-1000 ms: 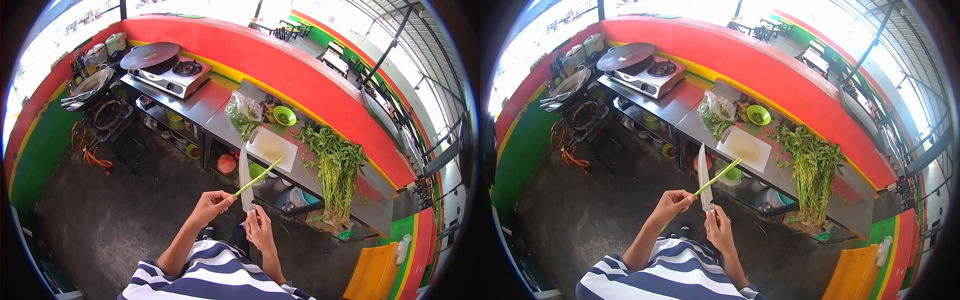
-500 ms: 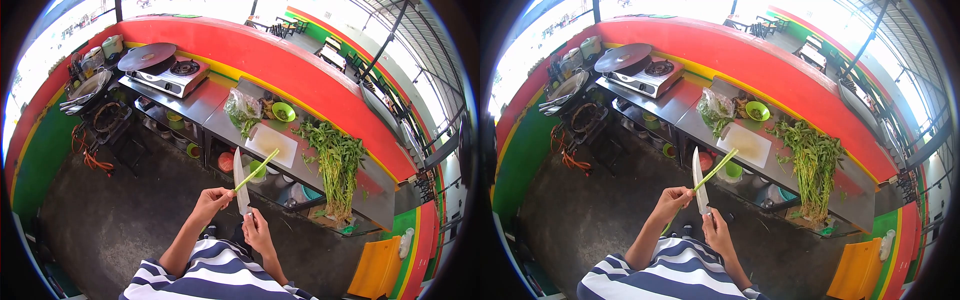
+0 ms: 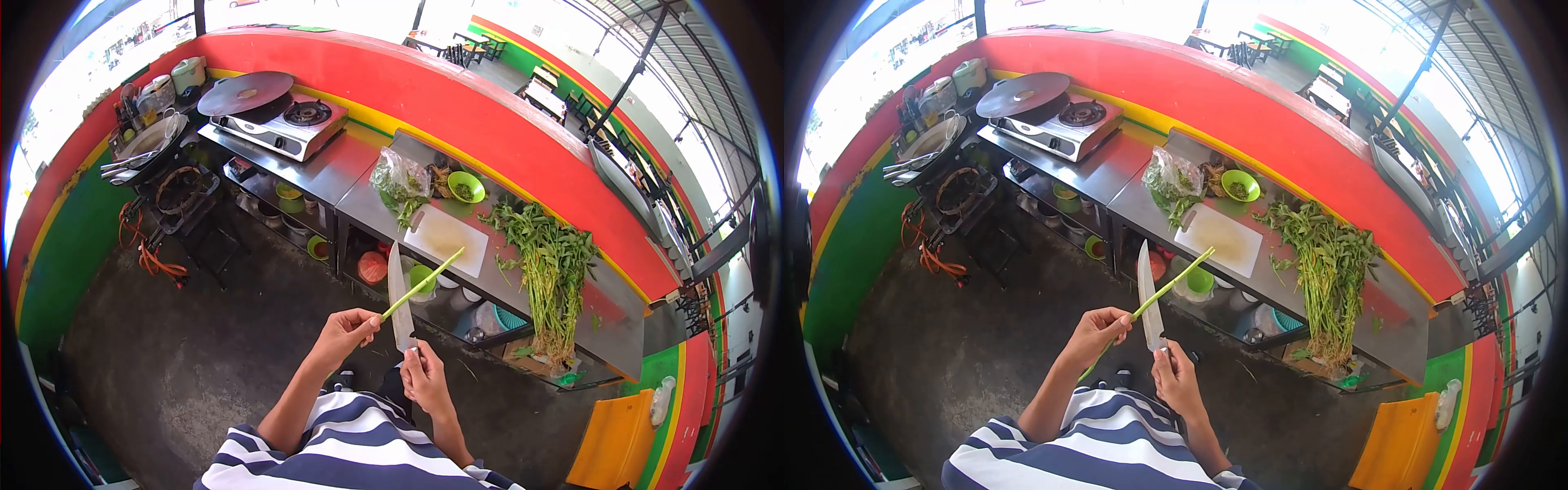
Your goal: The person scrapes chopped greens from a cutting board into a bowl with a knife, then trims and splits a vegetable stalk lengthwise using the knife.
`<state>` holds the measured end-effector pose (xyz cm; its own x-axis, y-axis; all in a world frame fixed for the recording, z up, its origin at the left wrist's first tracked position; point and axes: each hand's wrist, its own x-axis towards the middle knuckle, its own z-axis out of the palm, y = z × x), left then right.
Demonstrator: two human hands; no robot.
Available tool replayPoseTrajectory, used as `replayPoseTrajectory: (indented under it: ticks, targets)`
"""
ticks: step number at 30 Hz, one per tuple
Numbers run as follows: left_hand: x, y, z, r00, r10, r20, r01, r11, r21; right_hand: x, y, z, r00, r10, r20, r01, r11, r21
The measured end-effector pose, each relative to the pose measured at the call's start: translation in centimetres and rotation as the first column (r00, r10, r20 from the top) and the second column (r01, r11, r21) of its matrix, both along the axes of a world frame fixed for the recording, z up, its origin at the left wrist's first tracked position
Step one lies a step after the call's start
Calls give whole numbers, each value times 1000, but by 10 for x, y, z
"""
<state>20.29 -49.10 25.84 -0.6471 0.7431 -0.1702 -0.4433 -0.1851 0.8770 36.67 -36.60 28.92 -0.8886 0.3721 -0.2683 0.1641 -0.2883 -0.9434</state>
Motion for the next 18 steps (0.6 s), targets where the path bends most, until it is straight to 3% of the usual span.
replayPoseTrajectory:
  ticks: [9, 18]
  targets:
    - [-3, -17, 12, 990, -61, -127, 53, 996, -69, -17, -7, 7, 998, -5, -61, 5, 1000, -1]
    - [-3, -20, 3, 997, 28, -73, -30, 999, -28, -28, -15, 5, 998, 9, -54, -8, 1000, 23]
